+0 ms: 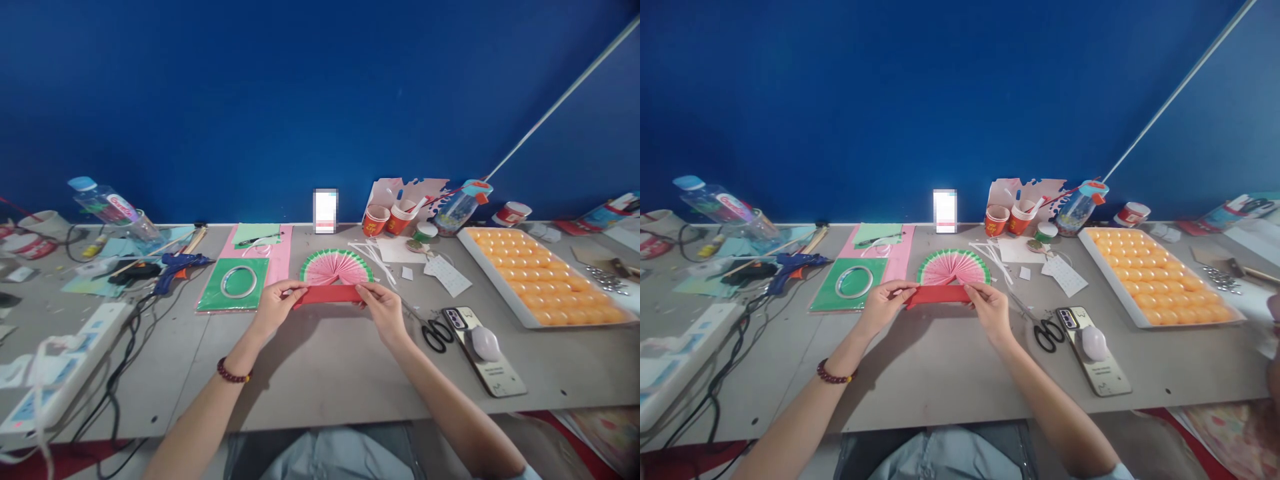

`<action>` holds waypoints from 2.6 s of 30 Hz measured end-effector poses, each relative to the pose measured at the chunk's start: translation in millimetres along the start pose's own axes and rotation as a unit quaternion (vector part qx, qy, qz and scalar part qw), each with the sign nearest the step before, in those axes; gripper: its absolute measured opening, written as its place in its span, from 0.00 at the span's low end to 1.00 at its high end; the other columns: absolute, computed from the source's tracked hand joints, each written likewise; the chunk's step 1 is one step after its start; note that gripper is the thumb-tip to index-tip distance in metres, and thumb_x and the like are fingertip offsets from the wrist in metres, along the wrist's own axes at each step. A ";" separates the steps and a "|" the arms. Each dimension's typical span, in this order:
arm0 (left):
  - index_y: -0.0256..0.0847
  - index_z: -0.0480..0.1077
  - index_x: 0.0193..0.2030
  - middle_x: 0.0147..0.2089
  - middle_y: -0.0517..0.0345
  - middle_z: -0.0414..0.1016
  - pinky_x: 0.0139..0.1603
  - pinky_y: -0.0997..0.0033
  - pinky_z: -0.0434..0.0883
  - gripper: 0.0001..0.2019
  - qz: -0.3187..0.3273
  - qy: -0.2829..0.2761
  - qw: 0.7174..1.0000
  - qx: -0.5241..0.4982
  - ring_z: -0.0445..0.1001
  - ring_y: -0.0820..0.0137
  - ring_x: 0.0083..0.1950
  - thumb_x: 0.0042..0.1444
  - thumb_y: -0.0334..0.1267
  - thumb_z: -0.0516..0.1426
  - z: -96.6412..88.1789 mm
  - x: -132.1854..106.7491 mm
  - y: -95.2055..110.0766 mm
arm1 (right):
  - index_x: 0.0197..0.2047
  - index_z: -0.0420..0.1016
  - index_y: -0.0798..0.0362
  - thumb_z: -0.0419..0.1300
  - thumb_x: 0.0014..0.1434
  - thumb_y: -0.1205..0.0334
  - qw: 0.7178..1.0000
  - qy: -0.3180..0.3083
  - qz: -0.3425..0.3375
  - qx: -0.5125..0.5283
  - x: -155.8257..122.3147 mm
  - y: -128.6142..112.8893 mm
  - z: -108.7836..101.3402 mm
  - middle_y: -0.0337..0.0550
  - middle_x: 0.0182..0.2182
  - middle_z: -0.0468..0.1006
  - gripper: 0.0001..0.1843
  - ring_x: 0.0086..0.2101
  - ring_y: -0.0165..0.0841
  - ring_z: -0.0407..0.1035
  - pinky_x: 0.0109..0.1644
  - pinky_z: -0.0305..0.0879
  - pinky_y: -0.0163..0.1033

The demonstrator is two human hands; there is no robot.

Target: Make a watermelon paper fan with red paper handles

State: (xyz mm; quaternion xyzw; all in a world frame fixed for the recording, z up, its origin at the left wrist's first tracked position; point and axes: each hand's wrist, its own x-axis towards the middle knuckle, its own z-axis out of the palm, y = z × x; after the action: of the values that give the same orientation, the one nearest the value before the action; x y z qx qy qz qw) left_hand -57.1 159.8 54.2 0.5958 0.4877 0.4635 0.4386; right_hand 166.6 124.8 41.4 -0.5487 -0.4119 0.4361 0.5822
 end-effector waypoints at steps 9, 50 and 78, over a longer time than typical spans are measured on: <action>0.41 0.79 0.33 0.34 0.52 0.81 0.34 0.73 0.73 0.08 0.005 -0.024 1.000 0.019 0.77 0.68 0.34 0.48 0.41 0.62 1.5 -2.6 -4.3 | 0.33 0.79 0.55 0.64 0.50 0.50 0.999 0.031 -0.028 -0.032 -1.2 3.5 -2.3 0.41 0.27 0.78 0.16 0.21 0.28 0.65 0.25 0.66 0.35; 0.38 0.76 0.40 0.42 0.51 0.79 0.46 0.67 0.70 0.15 -0.107 -0.128 0.973 -0.159 0.75 0.63 0.43 0.49 0.45 0.61 34.3 -26.5 -1.9 | 0.30 0.71 0.57 0.64 0.49 0.54 0.932 -0.326 0.157 -0.028 -24.3 5.7 19.0 0.37 0.19 0.73 0.14 0.15 0.23 0.62 0.15 0.57 0.28; 0.37 0.70 0.22 0.23 0.62 0.66 0.32 0.73 0.61 0.16 -0.083 -0.074 0.986 -0.122 0.62 0.73 0.28 0.49 0.48 0.61 26.5 -17.8 -3.0 | 0.34 0.70 0.56 0.62 0.52 0.54 0.904 -0.384 0.170 -0.079 -26.2 14.9 16.7 0.37 0.23 0.75 0.13 0.17 0.26 0.69 0.16 0.61 0.28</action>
State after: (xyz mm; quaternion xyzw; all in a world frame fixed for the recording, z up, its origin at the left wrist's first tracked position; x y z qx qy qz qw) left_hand -33.4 140.8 44.2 0.5278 0.4413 0.4360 0.5802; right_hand 142.4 104.6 27.5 -0.4450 -0.5369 0.6714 0.2508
